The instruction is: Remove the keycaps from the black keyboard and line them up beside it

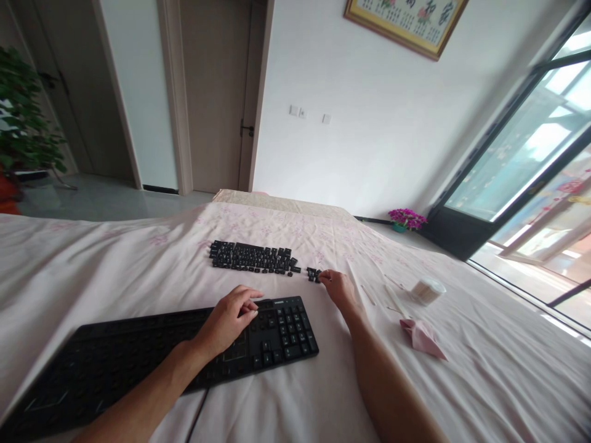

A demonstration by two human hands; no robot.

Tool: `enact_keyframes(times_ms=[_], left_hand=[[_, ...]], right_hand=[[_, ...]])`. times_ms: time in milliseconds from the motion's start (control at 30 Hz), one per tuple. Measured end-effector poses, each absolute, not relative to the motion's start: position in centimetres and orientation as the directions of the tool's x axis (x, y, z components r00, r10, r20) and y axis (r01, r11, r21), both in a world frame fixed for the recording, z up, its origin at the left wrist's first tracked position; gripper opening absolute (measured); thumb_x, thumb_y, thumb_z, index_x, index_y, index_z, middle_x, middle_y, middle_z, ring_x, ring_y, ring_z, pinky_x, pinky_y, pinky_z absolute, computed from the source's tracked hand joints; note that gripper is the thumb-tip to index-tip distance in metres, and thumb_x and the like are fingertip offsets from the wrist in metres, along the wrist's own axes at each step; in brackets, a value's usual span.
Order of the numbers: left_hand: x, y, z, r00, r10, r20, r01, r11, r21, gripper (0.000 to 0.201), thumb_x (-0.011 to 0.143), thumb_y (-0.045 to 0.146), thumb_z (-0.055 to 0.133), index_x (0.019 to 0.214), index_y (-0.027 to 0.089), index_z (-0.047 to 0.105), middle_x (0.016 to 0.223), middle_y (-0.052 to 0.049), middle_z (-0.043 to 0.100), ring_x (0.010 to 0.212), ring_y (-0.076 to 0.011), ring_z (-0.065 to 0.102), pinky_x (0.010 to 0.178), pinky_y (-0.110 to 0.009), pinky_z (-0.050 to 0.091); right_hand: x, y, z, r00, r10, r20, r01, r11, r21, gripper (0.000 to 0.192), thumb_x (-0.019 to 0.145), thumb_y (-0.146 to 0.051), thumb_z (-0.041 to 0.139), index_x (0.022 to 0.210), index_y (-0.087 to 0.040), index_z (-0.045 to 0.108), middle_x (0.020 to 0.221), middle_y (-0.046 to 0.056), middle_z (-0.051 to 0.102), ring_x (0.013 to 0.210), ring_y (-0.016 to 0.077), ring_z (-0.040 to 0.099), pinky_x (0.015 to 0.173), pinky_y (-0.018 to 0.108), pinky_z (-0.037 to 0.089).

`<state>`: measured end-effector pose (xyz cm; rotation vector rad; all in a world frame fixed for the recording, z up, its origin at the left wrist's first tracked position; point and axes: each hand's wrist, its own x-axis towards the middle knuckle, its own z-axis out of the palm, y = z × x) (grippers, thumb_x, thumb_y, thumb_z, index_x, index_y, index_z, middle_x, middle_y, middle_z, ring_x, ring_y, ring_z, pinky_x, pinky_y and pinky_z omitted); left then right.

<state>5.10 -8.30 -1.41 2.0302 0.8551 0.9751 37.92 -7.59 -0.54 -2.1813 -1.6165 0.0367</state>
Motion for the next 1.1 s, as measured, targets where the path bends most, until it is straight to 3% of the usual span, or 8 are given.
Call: enact_keyframes(times_ms=[267,367,467,533,633,767,900,1100], left_hand=[[5.1,-8.2,-1.5,0.501,0.785,0.366,0.24,-0.531,0.812,0.034,0.077,0.008,0.052,0.106,0.022,0.062,0.105,-0.002,0.057,0.083,-0.0127,0.062,0.076,-0.028,0.054],[5.1,-8.3,-1.4,0.504,0.783,0.365,0.24,-0.532,0.812,0.032,0.077,0.007,0.052,0.103,0.022,0.063,0.104,-0.002,0.058,0.083,-0.0128,0.062,0.075,-0.027,0.054],[5.1,-8.3,-1.2,0.499,0.787,0.362,0.247,-0.53,0.811,0.031,0.076,0.006,0.053,0.102,0.021,0.064,0.102,-0.003,0.058,0.082,-0.0128,0.062,0.075,-0.027,0.054],[5.1,-8.2,-1.1,0.501,0.787,0.36,0.246,-0.529,0.812,0.031,0.076,0.005,0.053,0.101,0.02,0.064,0.102,-0.003,0.058,0.081,-0.0125,0.062,0.075,-0.027,0.054],[5.0,-8.3,-1.0,0.518,0.78,0.352,0.239,-0.527,0.816,0.03,0.076,0.004,0.053,0.098,0.02,0.065,0.102,-0.003,0.058,0.081,-0.0122,0.061,0.076,-0.026,0.053],[4.9,-8.4,-0.8,0.519,0.786,0.336,0.255,-0.518,0.817,0.027,0.076,0.004,0.054,0.095,0.019,0.065,0.099,-0.002,0.059,0.082,-0.0123,0.06,0.077,-0.026,0.052],[4.9,-8.4,-0.6,0.52,0.788,0.329,0.271,-0.518,0.812,0.024,0.075,0.004,0.055,0.09,0.02,0.065,0.095,-0.001,0.06,0.083,-0.0128,0.059,0.078,-0.026,0.051],[4.8,-8.5,-0.5,0.542,0.779,0.316,0.282,-0.523,0.805,0.024,0.075,0.005,0.055,0.09,0.02,0.066,0.096,-0.001,0.061,0.083,-0.0127,0.059,0.078,-0.025,0.05]], right_hand=[[37.5,-7.8,-0.6,0.332,0.908,0.257,0.913,-0.24,-0.33,0.026,0.086,-0.038,0.052,0.094,-0.023,0.072,0.091,0.005,0.072,0.083,0.0204,0.064,0.066,0.025,0.039],[37.0,-8.1,0.0,0.378,0.867,0.324,0.907,-0.277,-0.317,0.04,0.09,-0.046,0.043,0.085,-0.019,0.072,0.084,0.01,0.071,0.081,0.0219,0.064,0.068,0.027,0.039],[36.0,-8.3,1.4,0.359,0.855,0.375,0.888,-0.19,-0.418,0.054,0.095,-0.05,0.028,0.079,-0.019,0.07,0.08,0.008,0.07,0.077,0.0195,0.063,0.07,0.027,0.04],[34.7,-8.5,2.8,0.299,0.877,0.377,0.861,-0.078,-0.503,0.059,0.096,-0.05,0.022,0.08,-0.02,0.07,0.08,0.006,0.07,0.076,0.0181,0.063,0.07,0.026,0.041],[32.2,-8.9,4.7,0.174,0.905,0.388,0.844,0.065,-0.532,0.056,0.096,-0.049,0.026,0.077,-0.022,0.07,0.081,0.004,0.07,0.083,0.0181,0.062,0.074,0.026,0.041],[28.5,-10.0,6.2,0.001,0.949,0.314,0.698,0.224,-0.68,0.048,0.096,-0.045,0.031,0.082,-0.021,0.07,0.071,0.002,0.067,0.069,0.0143,0.06,0.066,0.024,0.043],[26.2,-11.1,6.8,-0.217,0.96,0.174,0.526,0.265,-0.808,0.04,0.093,-0.044,0.042,0.087,-0.017,0.07,0.083,0.004,0.068,0.065,0.0114,0.056,0.055,0.021,0.042],[25.4,-11.7,6.8,-0.352,0.934,0.065,0.508,0.249,-0.825,0.03,0.091,-0.037,0.049,0.086,-0.016,0.07,0.08,0.002,0.067,0.065,0.0103,0.056,0.057,0.019,0.043]])
